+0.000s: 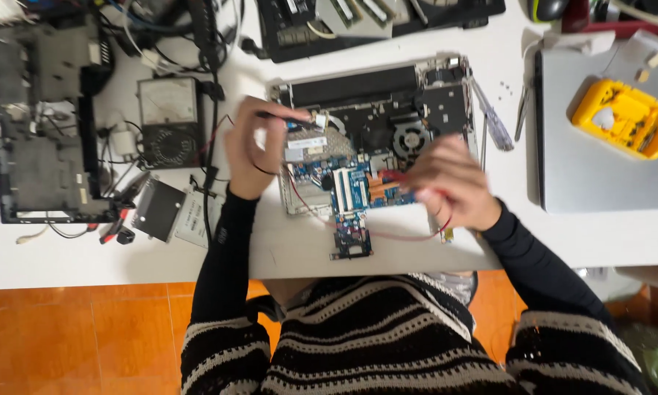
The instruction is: The person uses a multimeter with red and black probes to test points on a disassembled laptop motherboard, repositioning the probes across different components. They briefly lift and reseat the board, handle a small component, and continue probing the circuit board.
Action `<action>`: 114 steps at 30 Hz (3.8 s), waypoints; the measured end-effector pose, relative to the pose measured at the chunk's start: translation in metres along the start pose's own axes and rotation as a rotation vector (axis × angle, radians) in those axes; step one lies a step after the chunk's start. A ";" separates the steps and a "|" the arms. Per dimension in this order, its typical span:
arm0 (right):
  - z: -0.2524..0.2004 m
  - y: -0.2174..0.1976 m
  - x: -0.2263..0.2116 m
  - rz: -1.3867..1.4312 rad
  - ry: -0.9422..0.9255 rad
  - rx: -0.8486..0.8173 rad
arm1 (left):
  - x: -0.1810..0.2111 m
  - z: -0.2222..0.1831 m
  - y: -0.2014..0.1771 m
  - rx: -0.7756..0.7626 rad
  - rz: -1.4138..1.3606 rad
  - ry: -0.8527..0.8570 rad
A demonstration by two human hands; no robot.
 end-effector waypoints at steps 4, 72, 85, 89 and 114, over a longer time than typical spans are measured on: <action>0.000 -0.036 0.013 -0.081 0.133 0.180 | -0.012 -0.011 -0.026 0.240 -0.030 -0.050; -0.016 -0.047 0.052 0.119 0.463 0.243 | 0.050 -0.123 0.031 0.483 -0.008 -0.143; -0.013 -0.040 0.044 0.053 0.375 0.149 | 0.047 -0.032 0.084 0.043 0.357 -0.090; -0.015 -0.037 0.046 0.080 0.379 0.125 | 0.047 -0.028 0.089 -0.001 0.370 -0.034; -0.006 -0.028 0.042 0.024 0.280 0.087 | 0.036 -0.022 0.097 -0.034 0.409 0.034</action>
Point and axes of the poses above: each hand's wrist, its own z-axis towards the middle knuckle, its own y-axis out of the palm, x = y × z, the point moved 10 cm from there along z, towards the middle knuckle, and after that the axes turned 10 degrees about y, right-handed, at the moved point
